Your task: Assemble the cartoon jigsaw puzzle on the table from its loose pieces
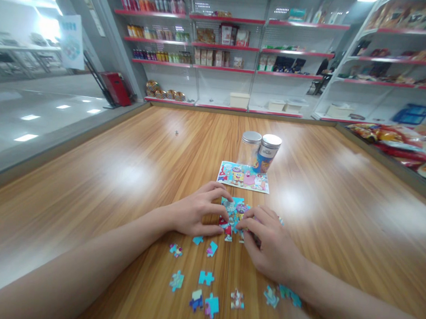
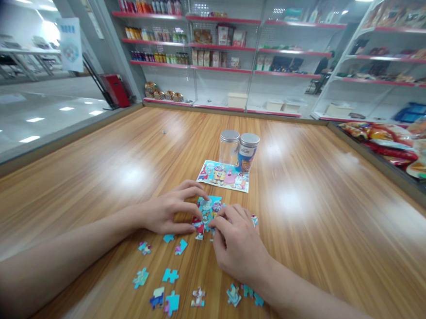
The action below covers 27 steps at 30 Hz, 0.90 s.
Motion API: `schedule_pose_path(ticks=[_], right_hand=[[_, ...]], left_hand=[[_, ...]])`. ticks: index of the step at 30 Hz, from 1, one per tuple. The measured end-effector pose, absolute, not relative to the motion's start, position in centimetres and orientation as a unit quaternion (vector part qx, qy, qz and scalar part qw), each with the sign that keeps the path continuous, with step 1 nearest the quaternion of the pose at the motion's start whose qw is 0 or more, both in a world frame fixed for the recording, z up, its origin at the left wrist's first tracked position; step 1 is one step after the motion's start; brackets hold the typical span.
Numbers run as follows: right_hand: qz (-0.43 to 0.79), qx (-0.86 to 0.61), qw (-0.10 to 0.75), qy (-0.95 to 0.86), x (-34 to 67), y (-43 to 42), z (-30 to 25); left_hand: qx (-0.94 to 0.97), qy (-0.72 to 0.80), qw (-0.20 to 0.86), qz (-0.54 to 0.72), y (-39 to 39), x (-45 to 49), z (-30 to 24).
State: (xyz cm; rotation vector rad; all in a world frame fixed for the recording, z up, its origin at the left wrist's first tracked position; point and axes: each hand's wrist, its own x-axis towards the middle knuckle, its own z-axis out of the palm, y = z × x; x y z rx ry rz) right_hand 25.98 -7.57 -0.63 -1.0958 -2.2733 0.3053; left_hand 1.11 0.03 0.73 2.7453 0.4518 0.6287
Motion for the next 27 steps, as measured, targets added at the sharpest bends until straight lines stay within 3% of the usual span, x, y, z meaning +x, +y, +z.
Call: schedule_pose_path(ticks=[27], right_hand=[[0.105, -0.407, 0.3, -0.856, 25.92, -7.6, -0.41]], left_hand=[[0.949, 0.165, 0.148, 0.225, 0.13, 1.24, 0.56]])
